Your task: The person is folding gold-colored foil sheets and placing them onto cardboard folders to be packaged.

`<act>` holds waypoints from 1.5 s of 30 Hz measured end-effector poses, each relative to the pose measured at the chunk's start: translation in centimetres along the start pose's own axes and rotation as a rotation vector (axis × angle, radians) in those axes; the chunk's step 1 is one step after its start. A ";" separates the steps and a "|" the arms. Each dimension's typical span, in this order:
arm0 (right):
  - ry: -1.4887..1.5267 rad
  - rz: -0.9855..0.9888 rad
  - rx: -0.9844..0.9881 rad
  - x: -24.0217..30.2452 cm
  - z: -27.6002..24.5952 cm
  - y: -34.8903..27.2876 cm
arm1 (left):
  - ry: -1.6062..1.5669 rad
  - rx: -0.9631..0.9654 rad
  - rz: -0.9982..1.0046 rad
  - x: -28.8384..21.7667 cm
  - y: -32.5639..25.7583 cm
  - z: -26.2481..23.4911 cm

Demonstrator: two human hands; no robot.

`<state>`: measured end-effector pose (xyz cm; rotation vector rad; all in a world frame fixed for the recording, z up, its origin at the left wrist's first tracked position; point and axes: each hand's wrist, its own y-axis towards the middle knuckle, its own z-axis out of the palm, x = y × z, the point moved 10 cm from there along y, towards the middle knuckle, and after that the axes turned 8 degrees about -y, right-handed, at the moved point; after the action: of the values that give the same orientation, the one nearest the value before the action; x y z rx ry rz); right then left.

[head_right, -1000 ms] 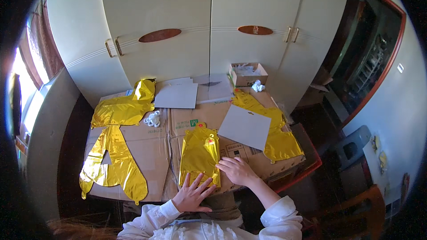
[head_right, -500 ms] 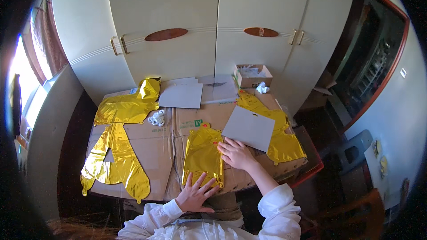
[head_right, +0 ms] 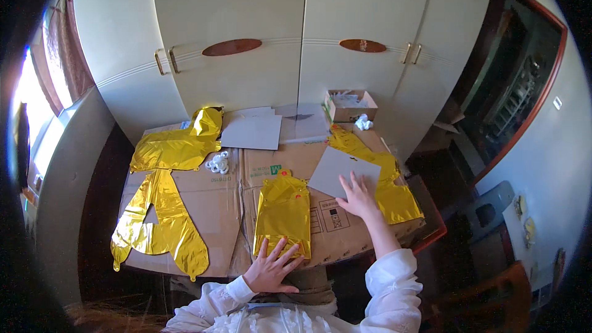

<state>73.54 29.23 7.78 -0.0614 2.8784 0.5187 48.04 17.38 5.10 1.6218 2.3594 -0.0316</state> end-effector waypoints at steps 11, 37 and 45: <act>-0.266 -0.161 -0.481 2.3 -9.5 -1.0 | -0.026 -0.067 -0.053 0.3 -0.1 -1.0; 0.412 -0.143 -0.064 15.8 -7.8 -10.3 | -0.905 -0.439 -0.698 12.6 -7.2 -2.4; 0.420 -0.068 -0.028 14.0 -3.6 -7.2 | -0.440 -0.497 -0.615 12.5 -5.8 -5.0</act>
<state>59.71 21.23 5.54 -0.3065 3.2594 0.5948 37.51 27.51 6.17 0.5657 2.1805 0.0638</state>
